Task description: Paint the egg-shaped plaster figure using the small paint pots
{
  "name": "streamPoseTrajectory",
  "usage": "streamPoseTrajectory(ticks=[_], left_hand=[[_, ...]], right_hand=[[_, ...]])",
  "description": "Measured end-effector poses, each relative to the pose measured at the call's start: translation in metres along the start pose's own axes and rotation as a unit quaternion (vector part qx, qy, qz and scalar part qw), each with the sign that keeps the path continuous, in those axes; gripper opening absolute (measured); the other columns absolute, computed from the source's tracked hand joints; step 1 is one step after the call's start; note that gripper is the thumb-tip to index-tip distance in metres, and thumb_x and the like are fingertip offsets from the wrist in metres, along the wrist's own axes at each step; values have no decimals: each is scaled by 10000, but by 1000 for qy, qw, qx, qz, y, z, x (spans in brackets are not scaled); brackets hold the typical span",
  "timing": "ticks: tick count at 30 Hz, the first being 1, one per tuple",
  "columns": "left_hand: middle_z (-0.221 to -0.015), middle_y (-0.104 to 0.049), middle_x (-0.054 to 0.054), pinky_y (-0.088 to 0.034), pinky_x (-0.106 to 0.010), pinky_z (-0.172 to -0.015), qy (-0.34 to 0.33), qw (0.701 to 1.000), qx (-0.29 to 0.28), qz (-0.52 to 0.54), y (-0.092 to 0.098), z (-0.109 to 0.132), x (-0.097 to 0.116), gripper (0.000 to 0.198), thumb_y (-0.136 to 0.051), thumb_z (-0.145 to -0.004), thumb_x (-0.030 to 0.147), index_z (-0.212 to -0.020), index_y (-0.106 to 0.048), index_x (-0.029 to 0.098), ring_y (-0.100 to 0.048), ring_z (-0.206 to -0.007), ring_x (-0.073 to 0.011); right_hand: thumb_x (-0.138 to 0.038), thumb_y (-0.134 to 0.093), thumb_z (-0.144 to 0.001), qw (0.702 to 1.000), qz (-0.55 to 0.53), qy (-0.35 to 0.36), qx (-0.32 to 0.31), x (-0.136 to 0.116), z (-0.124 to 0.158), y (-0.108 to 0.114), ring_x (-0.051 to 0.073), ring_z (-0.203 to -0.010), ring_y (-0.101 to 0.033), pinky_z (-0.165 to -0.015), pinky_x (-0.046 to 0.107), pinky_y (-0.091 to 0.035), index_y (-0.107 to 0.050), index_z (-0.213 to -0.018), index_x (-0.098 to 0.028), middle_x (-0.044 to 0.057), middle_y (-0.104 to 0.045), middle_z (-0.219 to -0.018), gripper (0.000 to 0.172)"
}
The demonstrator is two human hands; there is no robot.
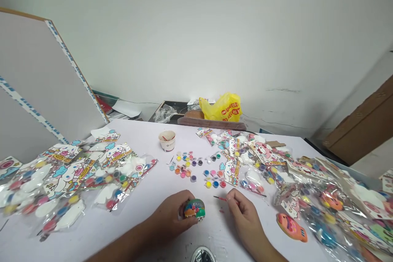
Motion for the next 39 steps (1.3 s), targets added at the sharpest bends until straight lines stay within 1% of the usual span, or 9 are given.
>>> streamPoseTrajectory(ticks=[10,18,21,23,26,30,33,35,39], left_hand=[[-855,-601,8,-389,-273,-694,2,997,-13,-77,-1,2,0,139,-648,-801,304,-870,-589,199,-520,-780,-187],[-869,-605,4,-385,-274,-694,0,997,-18,-70,1,0,0,158,-648,-824,329,-890,-606,191,-516,-781,-184],[-814,-577,18,-367,-268,-673,11,1000,-17,-22,2,-2,0,201,-689,-797,351,-859,-601,181,-492,-759,-175],[-769,-549,31,-355,-260,-658,19,997,-25,69,3,-3,-1,273,-729,-771,390,-853,-583,175,-476,-732,-161],[-778,-554,27,-379,-261,-669,24,979,-40,200,4,-6,-3,442,-754,-735,530,-891,-541,176,-499,-725,-153],[-844,-577,0,-418,-273,-693,16,973,-44,225,5,-9,-7,545,-736,-722,619,-951,-497,187,-540,-757,-159],[-872,-556,14,-413,-263,-689,7,977,-32,213,3,-9,-12,536,-752,-720,555,-996,-451,208,-527,-770,-153],[-846,-528,35,-392,-250,-669,4,981,-26,192,0,-8,-14,496,-766,-722,443,-1026,-446,216,-502,-753,-146],[-773,-455,63,-341,-238,-618,15,997,-14,76,-3,-2,-13,437,-701,-747,263,-1112,-463,231,-449,-686,-136]], right_hand=[[-637,-434,-931,999,21,3,-29,-2,-1,0,146,-574,-304,-552,258,-275,-385,-658,-223,-50,-311,-599,499],[-698,-404,-909,998,37,8,-44,-5,2,-4,140,-566,-284,-537,257,-255,-361,-638,-223,-51,-301,-593,549],[-694,-397,-911,998,42,10,-43,-7,1,-4,140,-568,-279,-537,259,-248,-353,-631,-224,-50,-296,-592,548],[-690,-399,-910,998,44,12,-42,-8,1,-4,142,-569,-277,-539,260,-246,-348,-630,-226,-50,-293,-592,545],[-682,-398,-917,998,43,12,-47,-6,1,-4,144,-576,-278,-548,262,-245,-343,-636,-227,-50,-290,-600,538],[-682,-386,-932,997,40,8,-60,-1,2,-4,149,-593,-284,-561,265,-251,-349,-657,-227,-48,-291,-617,533],[-693,-389,-927,998,37,1,-60,0,2,-4,151,-595,-291,-565,267,-256,-355,-661,-227,-49,-292,-616,537],[-689,-393,-926,998,37,-1,-58,-1,2,-4,152,-596,-295,-566,267,-259,-355,-659,-227,-49,-293,-615,535],[-668,-408,-925,998,38,0,-55,-4,2,-3,148,-593,-301,-563,261,-264,-359,-654,-224,-49,-304,-611,523]])
Point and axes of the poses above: each hand's wrist, its own z-axis away from the middle knuckle, its own y-axis out of the back of the hand, x = y × z, the point moved 4 cm from there along -z, towards the middle knuckle
